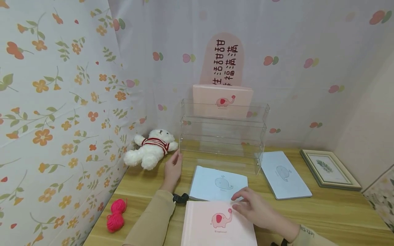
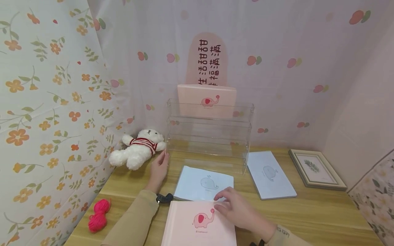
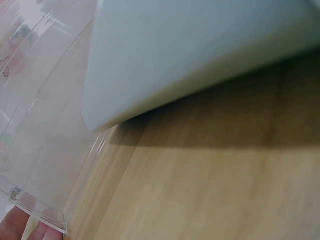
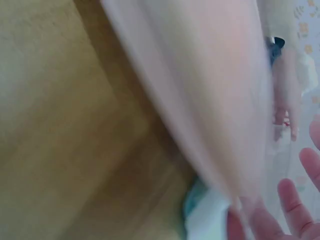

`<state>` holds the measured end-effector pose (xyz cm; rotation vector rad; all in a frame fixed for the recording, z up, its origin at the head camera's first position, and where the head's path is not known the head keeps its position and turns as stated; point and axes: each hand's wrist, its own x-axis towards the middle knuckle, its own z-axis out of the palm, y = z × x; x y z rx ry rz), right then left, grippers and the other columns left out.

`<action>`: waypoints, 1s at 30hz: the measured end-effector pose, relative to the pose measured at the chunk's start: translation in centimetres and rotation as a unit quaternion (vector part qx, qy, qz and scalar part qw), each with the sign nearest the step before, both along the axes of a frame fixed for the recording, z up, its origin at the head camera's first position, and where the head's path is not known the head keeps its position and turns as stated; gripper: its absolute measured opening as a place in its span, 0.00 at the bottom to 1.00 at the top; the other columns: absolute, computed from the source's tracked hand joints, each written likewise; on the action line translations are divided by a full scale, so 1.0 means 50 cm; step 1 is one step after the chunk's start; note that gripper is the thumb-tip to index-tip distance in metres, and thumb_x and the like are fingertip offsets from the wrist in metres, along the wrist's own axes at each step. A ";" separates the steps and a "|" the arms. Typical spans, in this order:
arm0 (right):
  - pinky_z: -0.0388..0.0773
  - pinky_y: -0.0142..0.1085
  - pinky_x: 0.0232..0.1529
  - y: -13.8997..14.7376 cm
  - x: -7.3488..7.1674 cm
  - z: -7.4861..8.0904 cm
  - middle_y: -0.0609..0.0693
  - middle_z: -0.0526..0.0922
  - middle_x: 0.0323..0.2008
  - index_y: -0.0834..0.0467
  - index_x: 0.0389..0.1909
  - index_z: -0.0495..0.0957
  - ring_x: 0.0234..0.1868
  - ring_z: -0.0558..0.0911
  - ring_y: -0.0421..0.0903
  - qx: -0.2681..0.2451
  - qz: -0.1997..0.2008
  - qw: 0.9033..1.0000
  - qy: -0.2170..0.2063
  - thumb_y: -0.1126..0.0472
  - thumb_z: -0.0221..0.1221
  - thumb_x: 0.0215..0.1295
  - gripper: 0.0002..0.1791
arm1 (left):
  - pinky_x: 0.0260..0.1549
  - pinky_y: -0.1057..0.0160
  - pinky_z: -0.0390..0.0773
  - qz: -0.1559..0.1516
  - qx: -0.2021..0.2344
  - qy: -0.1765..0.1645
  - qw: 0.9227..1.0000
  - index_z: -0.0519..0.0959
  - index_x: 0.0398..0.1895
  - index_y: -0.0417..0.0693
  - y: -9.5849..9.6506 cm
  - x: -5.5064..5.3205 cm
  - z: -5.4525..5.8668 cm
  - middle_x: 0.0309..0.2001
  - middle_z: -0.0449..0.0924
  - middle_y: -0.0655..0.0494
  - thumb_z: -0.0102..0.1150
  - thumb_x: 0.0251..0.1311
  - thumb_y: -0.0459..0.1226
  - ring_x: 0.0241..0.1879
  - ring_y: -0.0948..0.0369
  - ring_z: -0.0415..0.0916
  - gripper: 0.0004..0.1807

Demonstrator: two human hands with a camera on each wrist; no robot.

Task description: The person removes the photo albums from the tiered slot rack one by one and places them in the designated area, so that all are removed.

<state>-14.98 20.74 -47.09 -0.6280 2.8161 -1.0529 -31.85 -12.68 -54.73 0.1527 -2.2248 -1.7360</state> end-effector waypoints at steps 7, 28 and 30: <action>0.89 0.41 0.48 -0.005 -0.034 0.065 0.48 0.86 0.52 0.50 0.52 0.86 0.49 0.90 0.51 0.003 0.017 0.999 0.045 0.53 0.71 0.75 0.11 | 0.74 0.41 0.78 0.001 -0.001 0.002 1.000 0.80 0.76 0.55 0.000 -0.002 0.003 0.70 0.85 0.46 0.60 0.82 0.48 0.72 0.44 0.80 0.24; 0.84 0.63 0.64 0.002 -0.308 0.332 0.70 0.75 0.65 0.65 0.67 0.78 0.60 0.80 0.67 -0.039 -0.128 0.958 0.252 0.59 0.64 0.80 0.22 | 0.72 0.40 0.79 0.001 0.007 0.000 1.000 0.81 0.76 0.55 0.000 0.000 -0.002 0.70 0.85 0.45 0.61 0.82 0.46 0.71 0.44 0.81 0.24; 0.81 0.64 0.68 0.001 -0.338 0.344 0.70 0.73 0.66 0.66 0.67 0.78 0.63 0.78 0.68 -0.026 -0.138 0.944 0.297 0.60 0.65 0.78 0.23 | 0.73 0.39 0.79 0.003 0.007 -0.001 1.000 0.81 0.76 0.55 0.001 0.000 -0.001 0.70 0.85 0.45 0.61 0.82 0.46 0.71 0.44 0.81 0.24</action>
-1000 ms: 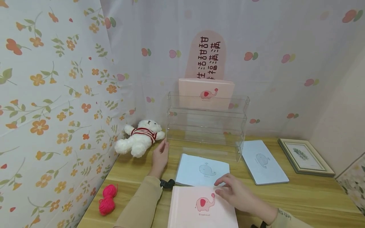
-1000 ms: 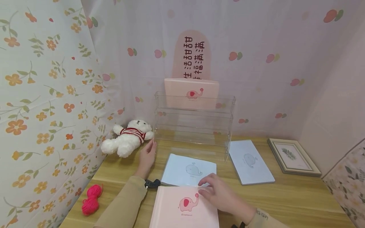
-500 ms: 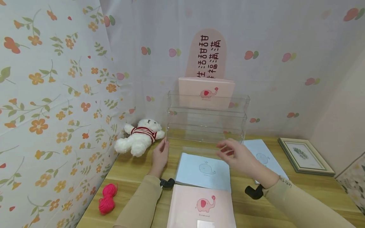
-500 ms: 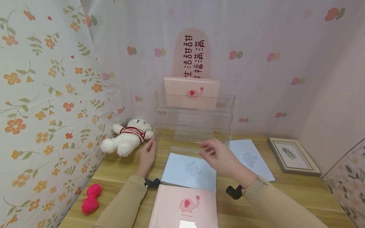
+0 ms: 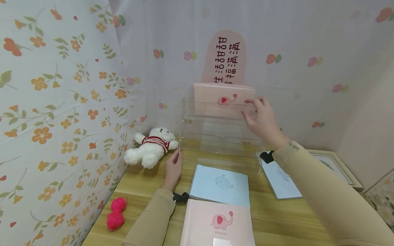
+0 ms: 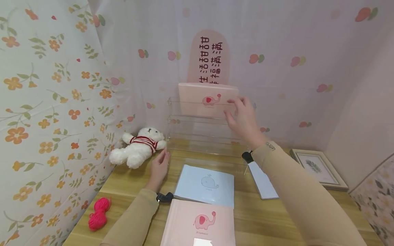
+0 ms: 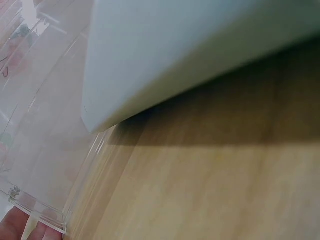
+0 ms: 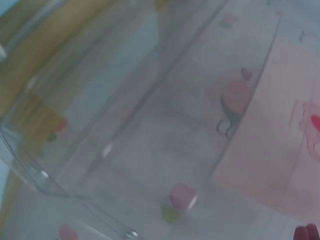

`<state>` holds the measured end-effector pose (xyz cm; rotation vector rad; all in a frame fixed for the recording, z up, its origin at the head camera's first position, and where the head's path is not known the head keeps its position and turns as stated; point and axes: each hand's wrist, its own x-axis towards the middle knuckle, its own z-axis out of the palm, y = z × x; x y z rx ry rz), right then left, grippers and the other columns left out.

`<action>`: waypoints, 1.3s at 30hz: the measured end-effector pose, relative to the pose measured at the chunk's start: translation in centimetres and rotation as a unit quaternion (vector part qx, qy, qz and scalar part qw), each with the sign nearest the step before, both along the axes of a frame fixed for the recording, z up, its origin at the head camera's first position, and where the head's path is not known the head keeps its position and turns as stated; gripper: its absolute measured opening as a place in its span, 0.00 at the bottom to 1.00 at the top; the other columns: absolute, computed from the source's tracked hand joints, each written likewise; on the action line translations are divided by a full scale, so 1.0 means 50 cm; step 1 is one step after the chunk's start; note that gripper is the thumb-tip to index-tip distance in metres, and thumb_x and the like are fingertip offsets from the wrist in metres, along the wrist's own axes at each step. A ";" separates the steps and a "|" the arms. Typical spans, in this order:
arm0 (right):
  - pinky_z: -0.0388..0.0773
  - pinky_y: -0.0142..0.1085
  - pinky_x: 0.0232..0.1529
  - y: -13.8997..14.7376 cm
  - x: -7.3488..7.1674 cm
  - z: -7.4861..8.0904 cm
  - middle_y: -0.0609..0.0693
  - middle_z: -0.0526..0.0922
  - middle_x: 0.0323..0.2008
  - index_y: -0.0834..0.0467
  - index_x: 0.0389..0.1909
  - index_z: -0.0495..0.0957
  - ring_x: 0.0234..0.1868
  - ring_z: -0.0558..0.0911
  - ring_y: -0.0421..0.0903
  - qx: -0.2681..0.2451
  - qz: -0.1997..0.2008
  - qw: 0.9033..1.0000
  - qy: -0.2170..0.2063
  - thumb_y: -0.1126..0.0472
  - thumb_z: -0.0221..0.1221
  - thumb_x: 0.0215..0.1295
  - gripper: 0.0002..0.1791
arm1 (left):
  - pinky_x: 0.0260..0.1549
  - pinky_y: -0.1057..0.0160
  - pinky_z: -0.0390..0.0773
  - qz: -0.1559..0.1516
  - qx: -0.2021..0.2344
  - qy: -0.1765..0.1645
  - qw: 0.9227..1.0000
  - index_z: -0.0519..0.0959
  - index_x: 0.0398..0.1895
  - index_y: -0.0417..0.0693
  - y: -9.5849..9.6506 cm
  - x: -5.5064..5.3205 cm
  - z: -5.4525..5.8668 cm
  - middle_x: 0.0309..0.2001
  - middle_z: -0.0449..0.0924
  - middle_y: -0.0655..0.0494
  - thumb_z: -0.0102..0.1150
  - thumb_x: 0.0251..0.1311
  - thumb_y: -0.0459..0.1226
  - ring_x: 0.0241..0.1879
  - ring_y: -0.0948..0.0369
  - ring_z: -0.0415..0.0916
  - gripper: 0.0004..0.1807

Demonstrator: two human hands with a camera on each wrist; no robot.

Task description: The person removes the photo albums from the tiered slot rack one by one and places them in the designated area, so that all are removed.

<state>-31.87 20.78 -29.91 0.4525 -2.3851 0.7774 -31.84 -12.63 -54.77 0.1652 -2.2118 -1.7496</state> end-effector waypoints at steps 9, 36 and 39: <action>0.62 0.66 0.85 0.000 -0.081 0.067 0.66 0.62 0.83 0.59 0.80 0.69 0.83 0.64 0.70 0.023 -0.029 0.999 0.006 0.56 0.65 0.78 0.34 | 0.72 0.42 0.80 0.003 -0.006 0.003 1.000 0.81 0.75 0.56 -0.002 -0.004 -0.001 0.69 0.86 0.47 0.62 0.81 0.48 0.70 0.46 0.82 0.24; 0.75 0.61 0.78 -0.027 -0.127 0.081 0.57 0.73 0.81 0.50 0.77 0.75 0.80 0.70 0.59 -0.117 -0.059 0.972 -0.195 0.52 0.61 0.83 0.26 | 0.69 0.41 0.82 0.003 -0.006 0.018 1.000 0.82 0.74 0.54 -0.005 -0.003 0.004 0.66 0.88 0.45 0.61 0.82 0.45 0.66 0.45 0.84 0.22; 0.79 0.57 0.74 -0.033 -0.124 0.080 0.55 0.78 0.77 0.48 0.76 0.77 0.77 0.73 0.56 -0.124 -0.077 0.971 -0.187 0.55 0.60 0.84 0.24 | 0.66 0.41 0.84 0.008 -0.020 0.025 0.999 0.83 0.73 0.55 -0.004 -0.004 0.001 0.65 0.88 0.44 0.61 0.81 0.47 0.64 0.44 0.85 0.22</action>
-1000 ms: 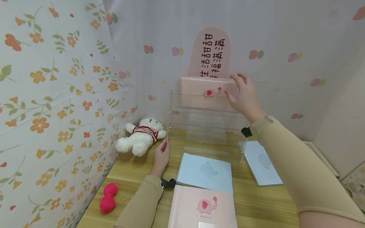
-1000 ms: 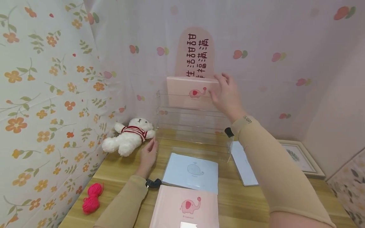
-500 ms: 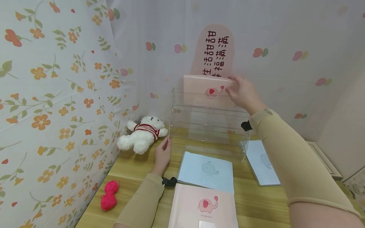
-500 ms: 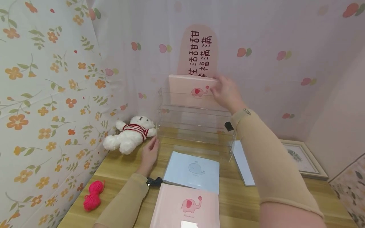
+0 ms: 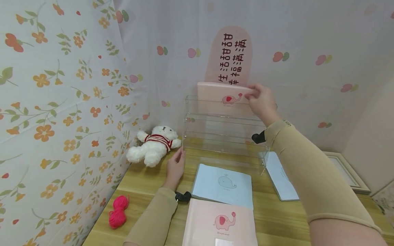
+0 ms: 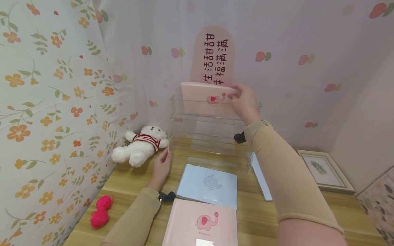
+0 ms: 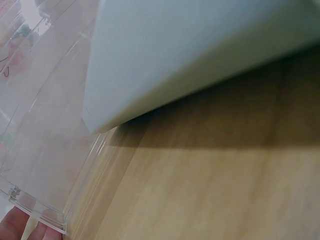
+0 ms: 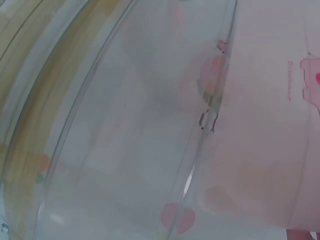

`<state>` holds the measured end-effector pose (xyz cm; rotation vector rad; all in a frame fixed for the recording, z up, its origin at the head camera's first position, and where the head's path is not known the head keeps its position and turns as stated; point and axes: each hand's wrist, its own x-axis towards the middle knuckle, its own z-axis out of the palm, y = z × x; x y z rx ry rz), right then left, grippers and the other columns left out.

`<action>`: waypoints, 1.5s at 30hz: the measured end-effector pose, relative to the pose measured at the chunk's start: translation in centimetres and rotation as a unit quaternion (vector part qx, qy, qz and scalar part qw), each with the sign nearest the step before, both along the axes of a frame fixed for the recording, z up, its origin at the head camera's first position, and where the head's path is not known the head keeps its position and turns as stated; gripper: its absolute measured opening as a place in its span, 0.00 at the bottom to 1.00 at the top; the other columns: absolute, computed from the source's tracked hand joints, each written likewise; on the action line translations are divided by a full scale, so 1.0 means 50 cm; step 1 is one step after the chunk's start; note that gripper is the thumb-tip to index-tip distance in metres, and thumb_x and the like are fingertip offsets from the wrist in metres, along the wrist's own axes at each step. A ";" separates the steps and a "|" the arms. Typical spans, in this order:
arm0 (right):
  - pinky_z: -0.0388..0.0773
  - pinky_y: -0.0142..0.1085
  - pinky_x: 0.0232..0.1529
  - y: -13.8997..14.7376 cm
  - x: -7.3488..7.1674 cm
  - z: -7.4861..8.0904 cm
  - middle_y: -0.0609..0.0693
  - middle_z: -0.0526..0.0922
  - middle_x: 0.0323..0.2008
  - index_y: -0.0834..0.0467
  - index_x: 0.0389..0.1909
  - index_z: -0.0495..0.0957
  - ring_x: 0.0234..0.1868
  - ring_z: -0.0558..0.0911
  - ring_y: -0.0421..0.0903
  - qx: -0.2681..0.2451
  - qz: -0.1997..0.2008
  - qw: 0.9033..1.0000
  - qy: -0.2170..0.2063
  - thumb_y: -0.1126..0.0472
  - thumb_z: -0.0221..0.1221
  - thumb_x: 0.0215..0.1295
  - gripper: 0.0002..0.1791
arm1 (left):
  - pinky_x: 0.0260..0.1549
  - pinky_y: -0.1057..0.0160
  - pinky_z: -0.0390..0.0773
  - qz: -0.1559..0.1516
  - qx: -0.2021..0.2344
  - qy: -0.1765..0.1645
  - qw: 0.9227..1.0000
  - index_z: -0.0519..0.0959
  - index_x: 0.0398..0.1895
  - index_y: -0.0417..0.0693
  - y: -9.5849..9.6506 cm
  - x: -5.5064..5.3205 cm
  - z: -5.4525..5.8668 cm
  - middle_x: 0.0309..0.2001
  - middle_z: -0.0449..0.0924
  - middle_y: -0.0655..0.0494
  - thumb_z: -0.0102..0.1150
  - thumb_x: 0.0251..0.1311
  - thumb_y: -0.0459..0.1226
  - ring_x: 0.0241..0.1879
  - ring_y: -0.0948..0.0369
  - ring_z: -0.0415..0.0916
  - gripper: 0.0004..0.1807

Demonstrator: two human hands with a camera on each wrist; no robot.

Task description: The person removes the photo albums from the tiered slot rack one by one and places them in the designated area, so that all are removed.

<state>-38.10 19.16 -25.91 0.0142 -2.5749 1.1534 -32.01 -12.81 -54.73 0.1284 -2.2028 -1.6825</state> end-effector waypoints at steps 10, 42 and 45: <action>0.83 0.42 0.69 -0.002 0.045 0.035 0.55 0.88 0.62 0.54 0.68 0.82 0.68 0.82 0.48 -0.071 -0.042 0.990 0.115 0.66 0.52 0.81 0.21 | 0.71 0.41 0.80 -0.010 0.020 -0.015 1.000 0.81 0.75 0.55 0.001 0.002 0.007 0.69 0.86 0.46 0.61 0.82 0.46 0.69 0.46 0.83 0.23; 0.64 0.34 0.16 0.260 0.391 -0.161 0.12 0.78 0.30 0.62 0.56 0.85 0.25 0.74 0.33 0.046 -0.013 0.995 0.090 0.65 0.73 0.72 0.15 | 0.70 0.41 0.81 0.003 0.013 -0.013 1.000 0.83 0.74 0.56 0.001 -0.002 -0.010 0.67 0.88 0.47 0.63 0.81 0.48 0.68 0.46 0.83 0.23; 0.67 0.33 0.19 0.287 0.407 -0.190 0.19 0.81 0.28 0.63 0.55 0.85 0.26 0.74 0.34 0.055 0.003 0.997 0.054 0.65 0.73 0.71 0.15 | 0.70 0.41 0.81 0.002 0.014 -0.013 1.000 0.83 0.74 0.56 0.002 -0.003 -0.009 0.67 0.88 0.46 0.63 0.81 0.47 0.67 0.46 0.84 0.23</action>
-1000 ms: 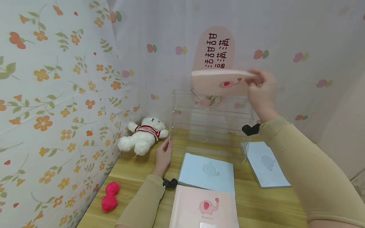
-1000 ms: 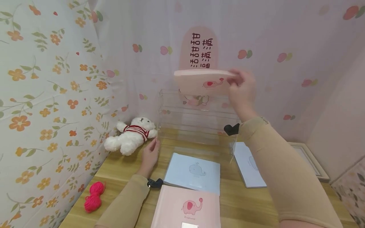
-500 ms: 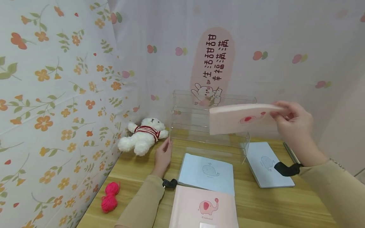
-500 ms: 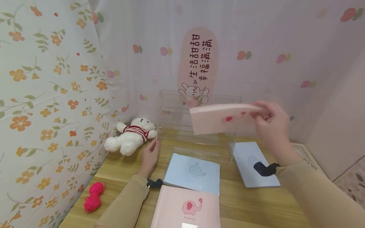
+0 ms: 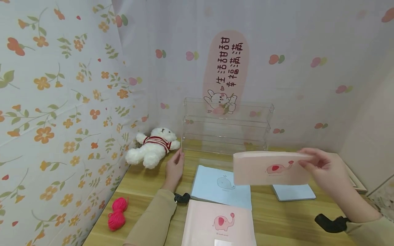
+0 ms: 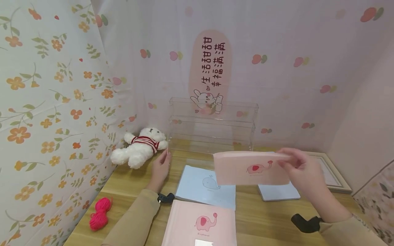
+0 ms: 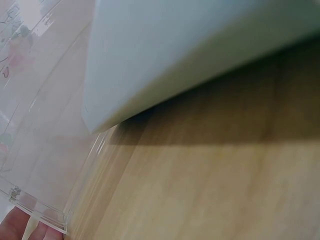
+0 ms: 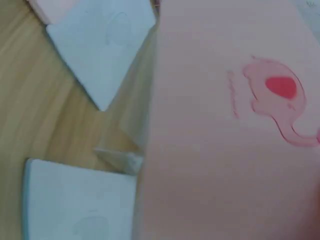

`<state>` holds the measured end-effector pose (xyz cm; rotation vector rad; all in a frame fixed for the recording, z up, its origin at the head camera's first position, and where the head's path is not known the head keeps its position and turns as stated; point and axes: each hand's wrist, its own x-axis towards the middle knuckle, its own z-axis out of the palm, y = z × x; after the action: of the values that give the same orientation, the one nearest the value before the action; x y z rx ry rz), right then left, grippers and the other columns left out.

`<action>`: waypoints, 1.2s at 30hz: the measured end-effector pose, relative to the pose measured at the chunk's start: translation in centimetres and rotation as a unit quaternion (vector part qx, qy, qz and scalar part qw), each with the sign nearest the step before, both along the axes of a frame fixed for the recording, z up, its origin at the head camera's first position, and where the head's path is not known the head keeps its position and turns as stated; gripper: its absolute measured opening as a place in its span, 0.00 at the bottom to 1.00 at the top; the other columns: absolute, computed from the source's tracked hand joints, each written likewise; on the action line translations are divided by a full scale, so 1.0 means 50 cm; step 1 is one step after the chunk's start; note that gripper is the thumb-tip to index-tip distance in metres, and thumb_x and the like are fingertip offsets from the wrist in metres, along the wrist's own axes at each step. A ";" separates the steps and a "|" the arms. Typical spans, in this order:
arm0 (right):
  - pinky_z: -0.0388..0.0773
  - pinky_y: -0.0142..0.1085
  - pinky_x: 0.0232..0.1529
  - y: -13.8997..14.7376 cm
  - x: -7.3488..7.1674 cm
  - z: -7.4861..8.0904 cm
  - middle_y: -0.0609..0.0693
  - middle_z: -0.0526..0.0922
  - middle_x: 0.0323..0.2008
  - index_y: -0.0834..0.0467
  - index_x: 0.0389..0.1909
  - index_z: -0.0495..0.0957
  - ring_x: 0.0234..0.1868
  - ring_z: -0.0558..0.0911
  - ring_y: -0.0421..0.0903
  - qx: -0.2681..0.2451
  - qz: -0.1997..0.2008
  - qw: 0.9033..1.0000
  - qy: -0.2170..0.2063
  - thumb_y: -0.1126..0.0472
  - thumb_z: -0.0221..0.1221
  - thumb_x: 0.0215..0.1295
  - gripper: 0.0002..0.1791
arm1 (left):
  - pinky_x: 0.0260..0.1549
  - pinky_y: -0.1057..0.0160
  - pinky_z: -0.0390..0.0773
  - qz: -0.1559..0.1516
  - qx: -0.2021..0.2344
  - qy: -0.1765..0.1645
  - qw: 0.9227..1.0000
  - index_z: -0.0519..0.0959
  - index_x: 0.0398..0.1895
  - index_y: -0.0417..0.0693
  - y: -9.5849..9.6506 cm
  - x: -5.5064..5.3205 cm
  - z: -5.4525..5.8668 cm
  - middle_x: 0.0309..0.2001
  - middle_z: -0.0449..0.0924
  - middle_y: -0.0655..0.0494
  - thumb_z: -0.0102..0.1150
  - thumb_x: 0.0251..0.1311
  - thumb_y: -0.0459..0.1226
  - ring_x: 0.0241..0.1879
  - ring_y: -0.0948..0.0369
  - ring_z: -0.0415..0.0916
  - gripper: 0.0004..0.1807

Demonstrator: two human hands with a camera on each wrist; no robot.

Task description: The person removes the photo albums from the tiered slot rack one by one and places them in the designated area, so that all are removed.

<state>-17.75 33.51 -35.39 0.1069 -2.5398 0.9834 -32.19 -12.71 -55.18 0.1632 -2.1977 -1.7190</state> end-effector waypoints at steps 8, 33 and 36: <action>0.80 0.30 0.33 0.074 0.026 -0.062 0.37 0.87 0.39 0.65 0.59 0.83 0.36 0.77 0.31 0.024 0.048 0.984 -0.168 0.63 0.70 0.74 0.17 | 0.70 0.40 0.81 -0.009 0.004 -0.001 1.000 0.82 0.74 0.57 0.000 0.001 -0.003 0.67 0.87 0.46 0.62 0.81 0.49 0.68 0.45 0.83 0.24; 0.84 0.29 0.41 0.196 0.061 -0.171 0.51 0.86 0.51 0.58 0.66 0.80 0.42 0.80 0.36 0.082 0.097 0.936 -0.327 0.62 0.72 0.70 0.24 | 0.71 0.39 0.79 -0.006 -0.005 -0.010 1.000 0.81 0.75 0.56 -0.002 0.004 0.003 0.69 0.86 0.45 0.60 0.82 0.50 0.69 0.44 0.82 0.24; 0.84 0.28 0.42 0.204 0.060 -0.183 0.52 0.86 0.52 0.57 0.67 0.81 0.42 0.80 0.35 0.090 0.099 0.935 -0.328 0.62 0.73 0.69 0.27 | 0.72 0.39 0.79 -0.007 -0.006 -0.010 1.000 0.81 0.75 0.56 -0.002 0.004 0.006 0.69 0.86 0.45 0.61 0.81 0.49 0.70 0.44 0.82 0.24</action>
<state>-14.77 43.69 -44.54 0.1012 -3.2892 0.9736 -31.97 -12.81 -54.88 0.1639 -2.2280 -1.7185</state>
